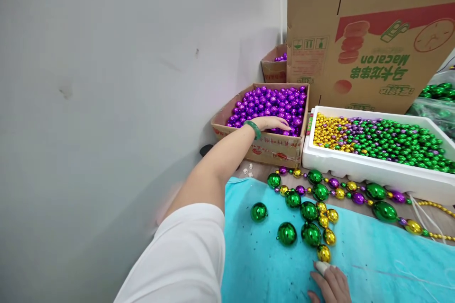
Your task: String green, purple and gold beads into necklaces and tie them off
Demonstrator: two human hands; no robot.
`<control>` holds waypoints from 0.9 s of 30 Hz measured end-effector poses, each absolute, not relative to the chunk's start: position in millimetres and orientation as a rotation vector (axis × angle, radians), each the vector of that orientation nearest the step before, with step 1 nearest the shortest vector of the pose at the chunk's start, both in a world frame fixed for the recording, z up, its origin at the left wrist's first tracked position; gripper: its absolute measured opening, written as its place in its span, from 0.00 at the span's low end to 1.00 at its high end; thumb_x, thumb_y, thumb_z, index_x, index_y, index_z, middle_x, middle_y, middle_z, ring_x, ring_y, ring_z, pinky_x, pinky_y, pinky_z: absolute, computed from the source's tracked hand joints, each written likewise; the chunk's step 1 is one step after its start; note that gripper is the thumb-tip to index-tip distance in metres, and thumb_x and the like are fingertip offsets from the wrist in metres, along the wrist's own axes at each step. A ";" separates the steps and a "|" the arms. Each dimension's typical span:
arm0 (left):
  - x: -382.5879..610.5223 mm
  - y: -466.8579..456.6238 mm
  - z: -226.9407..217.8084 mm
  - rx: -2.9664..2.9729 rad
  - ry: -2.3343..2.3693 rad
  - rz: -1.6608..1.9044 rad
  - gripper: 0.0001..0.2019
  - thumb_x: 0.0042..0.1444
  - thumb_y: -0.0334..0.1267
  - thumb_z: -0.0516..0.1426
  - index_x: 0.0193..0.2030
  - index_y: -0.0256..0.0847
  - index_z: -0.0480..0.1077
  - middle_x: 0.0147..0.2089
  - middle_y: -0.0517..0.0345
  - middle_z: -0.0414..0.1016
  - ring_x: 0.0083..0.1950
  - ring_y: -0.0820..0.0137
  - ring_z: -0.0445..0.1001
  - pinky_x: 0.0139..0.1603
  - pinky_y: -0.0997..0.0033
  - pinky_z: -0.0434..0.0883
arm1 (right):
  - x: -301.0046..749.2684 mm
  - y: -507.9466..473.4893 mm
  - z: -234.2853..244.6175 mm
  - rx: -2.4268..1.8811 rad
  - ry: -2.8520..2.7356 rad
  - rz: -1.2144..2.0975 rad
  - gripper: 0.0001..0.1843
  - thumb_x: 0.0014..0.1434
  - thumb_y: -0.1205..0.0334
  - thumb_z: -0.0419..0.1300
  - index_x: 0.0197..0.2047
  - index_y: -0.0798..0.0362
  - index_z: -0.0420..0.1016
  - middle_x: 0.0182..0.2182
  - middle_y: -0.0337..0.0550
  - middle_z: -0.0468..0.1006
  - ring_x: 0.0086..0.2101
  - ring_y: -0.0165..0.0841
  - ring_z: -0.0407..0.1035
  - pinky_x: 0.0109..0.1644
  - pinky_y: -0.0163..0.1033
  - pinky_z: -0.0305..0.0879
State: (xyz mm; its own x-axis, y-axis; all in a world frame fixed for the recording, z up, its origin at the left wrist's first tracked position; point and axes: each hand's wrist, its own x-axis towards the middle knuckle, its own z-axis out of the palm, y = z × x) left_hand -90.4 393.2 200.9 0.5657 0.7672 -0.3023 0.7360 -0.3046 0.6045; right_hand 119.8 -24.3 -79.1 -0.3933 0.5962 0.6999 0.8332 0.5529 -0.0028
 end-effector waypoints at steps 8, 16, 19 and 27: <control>-84.2 387.7 211.9 2.054 1.083 0.055 0.26 0.42 0.51 0.62 0.50 0.47 0.74 0.53 0.59 0.75 0.56 0.61 0.67 0.58 0.65 0.61 | 117.2 -29.3 -75.2 -1.217 -2.171 -0.333 0.11 0.59 0.55 0.59 0.41 0.51 0.78 0.41 0.47 0.80 0.40 0.40 0.75 0.44 0.46 0.71; -73.8 380.3 212.2 2.113 0.978 0.168 0.22 0.43 0.48 0.62 0.46 0.43 0.75 0.51 0.58 0.76 0.53 0.64 0.70 0.56 0.68 0.63 | 109.9 -29.4 -60.2 -1.126 -2.102 -0.293 0.08 0.62 0.61 0.55 0.39 0.49 0.76 0.39 0.43 0.81 0.39 0.38 0.75 0.45 0.45 0.68; -69.8 380.2 211.4 2.144 1.005 0.095 0.30 0.43 0.52 0.62 0.54 0.42 0.72 0.59 0.55 0.72 0.59 0.61 0.67 0.60 0.67 0.61 | 109.7 -25.7 -36.1 -1.035 -2.103 -0.277 0.07 0.62 0.61 0.55 0.37 0.48 0.75 0.37 0.41 0.81 0.38 0.36 0.74 0.45 0.43 0.67; -79.5 386.4 203.2 1.967 1.196 0.224 0.42 0.41 0.51 0.64 0.65 0.42 0.62 0.69 0.52 0.59 0.69 0.58 0.56 0.65 0.66 0.57 | 142.5 78.8 102.3 -1.000 -2.055 -0.231 0.10 0.59 0.69 0.57 0.45 0.55 0.73 0.39 0.51 0.77 0.41 0.40 0.69 0.47 0.49 0.64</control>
